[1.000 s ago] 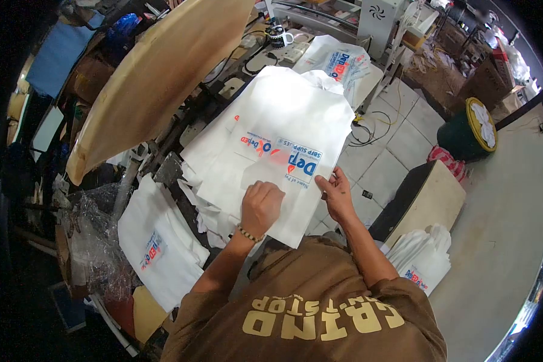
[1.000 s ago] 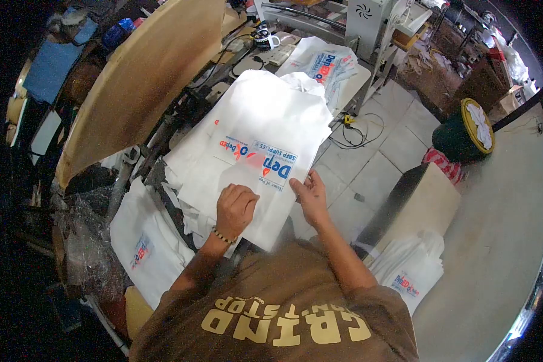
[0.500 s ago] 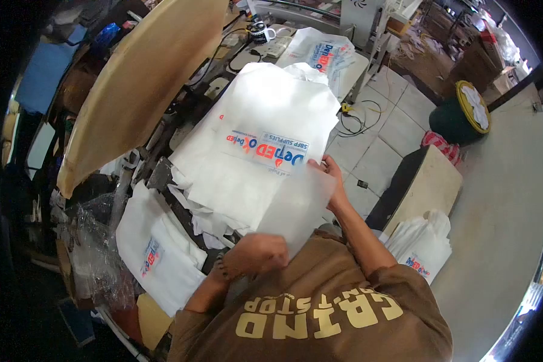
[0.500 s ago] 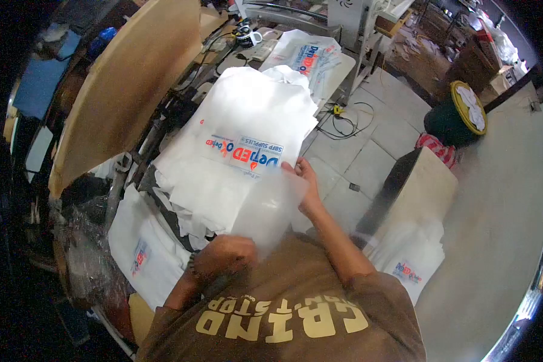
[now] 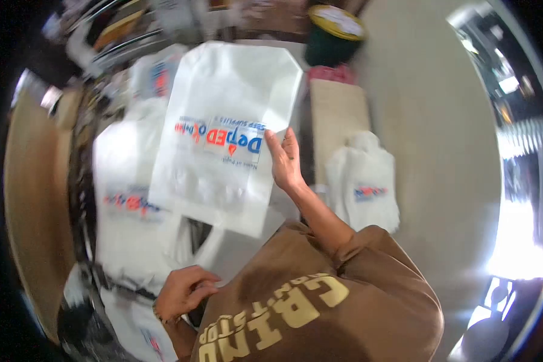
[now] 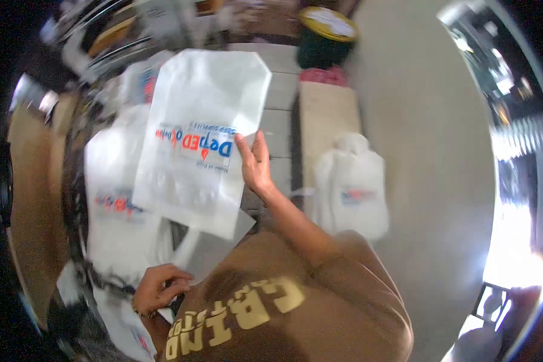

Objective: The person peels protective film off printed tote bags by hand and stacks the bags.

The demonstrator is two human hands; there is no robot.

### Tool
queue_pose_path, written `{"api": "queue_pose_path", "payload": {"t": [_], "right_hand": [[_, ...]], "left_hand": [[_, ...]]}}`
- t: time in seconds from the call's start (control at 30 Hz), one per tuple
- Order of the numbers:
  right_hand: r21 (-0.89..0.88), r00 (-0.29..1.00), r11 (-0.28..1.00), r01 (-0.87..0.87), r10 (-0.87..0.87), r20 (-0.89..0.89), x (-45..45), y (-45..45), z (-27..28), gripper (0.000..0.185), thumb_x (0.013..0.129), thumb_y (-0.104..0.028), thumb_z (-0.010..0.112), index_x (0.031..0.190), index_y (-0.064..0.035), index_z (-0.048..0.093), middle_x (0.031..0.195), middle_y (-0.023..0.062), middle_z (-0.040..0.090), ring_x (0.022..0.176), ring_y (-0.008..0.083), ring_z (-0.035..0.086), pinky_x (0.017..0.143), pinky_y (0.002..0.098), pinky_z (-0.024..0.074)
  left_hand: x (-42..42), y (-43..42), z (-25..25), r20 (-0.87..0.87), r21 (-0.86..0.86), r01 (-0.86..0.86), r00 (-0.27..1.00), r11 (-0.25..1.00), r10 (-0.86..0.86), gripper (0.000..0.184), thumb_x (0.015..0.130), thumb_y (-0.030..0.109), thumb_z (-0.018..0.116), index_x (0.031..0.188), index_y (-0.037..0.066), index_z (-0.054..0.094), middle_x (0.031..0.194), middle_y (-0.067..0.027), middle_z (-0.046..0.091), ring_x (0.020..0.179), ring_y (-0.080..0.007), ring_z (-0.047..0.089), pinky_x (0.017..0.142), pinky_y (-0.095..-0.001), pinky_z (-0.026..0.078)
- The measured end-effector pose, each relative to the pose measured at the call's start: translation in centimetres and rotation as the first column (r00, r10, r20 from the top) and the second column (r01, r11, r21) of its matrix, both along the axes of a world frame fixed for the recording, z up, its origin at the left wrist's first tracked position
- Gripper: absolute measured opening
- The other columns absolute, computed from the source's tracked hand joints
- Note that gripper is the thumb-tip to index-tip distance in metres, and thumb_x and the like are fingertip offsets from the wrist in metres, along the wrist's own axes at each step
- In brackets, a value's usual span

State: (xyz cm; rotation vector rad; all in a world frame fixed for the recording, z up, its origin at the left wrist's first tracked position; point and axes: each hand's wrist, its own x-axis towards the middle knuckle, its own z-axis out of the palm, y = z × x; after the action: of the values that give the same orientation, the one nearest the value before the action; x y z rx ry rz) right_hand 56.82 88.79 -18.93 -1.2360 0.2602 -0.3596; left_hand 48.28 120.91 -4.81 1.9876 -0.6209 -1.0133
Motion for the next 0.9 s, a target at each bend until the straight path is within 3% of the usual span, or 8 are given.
{"api": "queue_pose_path", "payload": {"t": [0.13, 0.27, 0.37, 0.47, 0.5, 0.57, 0.63, 0.9], "right_hand": [[0.400, 0.767, 0.670, 0.626, -0.621, -0.159, -6.6, -9.3, -6.0, 0.063, 0.098, -0.018, 0.060, 0.147, -0.0047, 0.023, 0.135, 0.0136, 0.052, 0.121, 0.0259, 0.054, 0.104, 0.0407, 0.0450], [0.506, 0.576, 0.440, 0.742, -0.805, -0.144, -16.0, -16.8, -10.8, 0.050, 0.100, -0.016, 0.055, 0.143, -0.0054, 0.032, 0.134, 0.0145, 0.053, 0.121, 0.0283, 0.055, 0.103, 0.0460, 0.0476], [0.764, 0.422, 0.086, 0.640, -0.870, -0.256, -22.0, -20.1, -17.9, 0.040, 0.102, -0.016, 0.049, 0.138, -0.0008, 0.040, 0.136, 0.0151, 0.053, 0.121, 0.0275, 0.055, 0.103, 0.0453, 0.0483], [0.736, 0.061, -0.266, 0.622, -0.921, -0.385, -24.6, -21.1, -23.5, 0.038, 0.101, -0.016, 0.047, 0.132, 0.0047, 0.044, 0.133, 0.0172, 0.056, 0.121, 0.0277, 0.056, 0.103, 0.0433, 0.0485], [0.637, 0.033, -0.265, 0.724, -0.909, -0.416, -24.7, -21.2, -24.7, 0.039, 0.100, -0.019, 0.048, 0.130, 0.0055, 0.046, 0.132, 0.0181, 0.057, 0.121, 0.0283, 0.056, 0.102, 0.0426, 0.0486], [-0.063, 0.071, 0.127, 0.990, -0.826, -0.559, -24.6, -20.8, -26.9, 0.042, 0.099, -0.024, 0.051, 0.127, 0.0071, 0.050, 0.130, 0.0199, 0.059, 0.119, 0.0296, 0.058, 0.100, 0.0413, 0.0488], [-0.565, 0.013, 0.511, 0.648, -0.749, -0.662, -24.3, -20.8, -28.4, 0.046, 0.097, -0.030, 0.053, 0.123, 0.0087, 0.054, 0.127, 0.0217, 0.060, 0.118, 0.0308, 0.059, 0.099, 0.0400, 0.0489], [-0.618, 0.025, 0.778, 0.107, -0.624, -0.781, -22.3, -19.4, -31.2, 0.045, 0.096, -0.029, 0.050, 0.129, 0.0029, 0.053, 0.135, 0.0171, 0.053, 0.120, 0.0316, 0.058, 0.101, 0.0477, 0.0427]], "left_hand": [[1.9, -1.0, -1.6, 0.172, 0.000, 0.035, 0.984, 0.999, -0.035, 0.019, 0.078, 0.004, 0.073, 0.097, 0.001, 0.073, 0.074, -0.0132, 0.063, 0.066, -0.0261, 0.060, 0.059, -0.0334, 0.046], [3.1, -3.6, -2.2, 0.193, 0.105, 0.054, 0.978, 0.993, -0.073, 0.011, 0.080, -0.001, 0.068, 0.091, 0.000, 0.071, 0.070, -0.0127, 0.059, 0.064, -0.0256, 0.058, 0.058, -0.0348, 0.045], [3.9, -4.8, -2.2, 0.244, 0.095, 0.101, 0.962, 0.990, -0.121, 0.005, 0.082, -0.001, 0.067, 0.087, -0.001, 0.068, 0.071, -0.0132, 0.059, 0.064, -0.0259, 0.059, 0.058, -0.0347, 0.045], [4.6, -6.2, -1.5, 0.205, 0.171, 0.124, 0.966, 0.977, -0.158, 0.003, 0.084, 0.000, 0.066, 0.086, -0.002, 0.065, 0.075, -0.0139, 0.060, 0.065, -0.0275, 0.060, 0.058, -0.0345, 0.046], [4.7, -6.1, -1.9, 0.235, 0.183, 0.135, 0.956, 0.974, -0.177, 0.004, 0.085, 0.002, 0.065, 0.086, -0.002, 0.065, 0.076, -0.0141, 0.061, 0.064, -0.0268, 0.061, 0.058, -0.0343, 0.047], [4.7, -6.2, -2.2, 0.268, 0.199, 0.149, 0.942, 0.969, -0.200, 0.005, 0.086, 0.003, 0.064, 0.087, -0.002, 0.065, 0.077, -0.0144, 0.062, 0.063, -0.0261, 0.061, 0.058, -0.0341, 0.047], [4.5, -6.6, -2.1, 0.273, 0.197, 0.155, 0.940, 0.968, -0.206, 0.007, 0.087, 0.005, 0.064, 0.088, -0.002, 0.065, 0.078, -0.0151, 0.062, 0.062, -0.0265, 0.061, 0.059, -0.0342, 0.047], [3.2, -7.4, -3.3, 0.273, 0.239, 0.114, 0.945, 0.964, -0.179, 0.006, 0.088, 0.005, 0.063, 0.087, -0.001, 0.061, 0.078, -0.0170, 0.062, 0.069, -0.0323, 0.061, 0.064, -0.0375, 0.048]]}}
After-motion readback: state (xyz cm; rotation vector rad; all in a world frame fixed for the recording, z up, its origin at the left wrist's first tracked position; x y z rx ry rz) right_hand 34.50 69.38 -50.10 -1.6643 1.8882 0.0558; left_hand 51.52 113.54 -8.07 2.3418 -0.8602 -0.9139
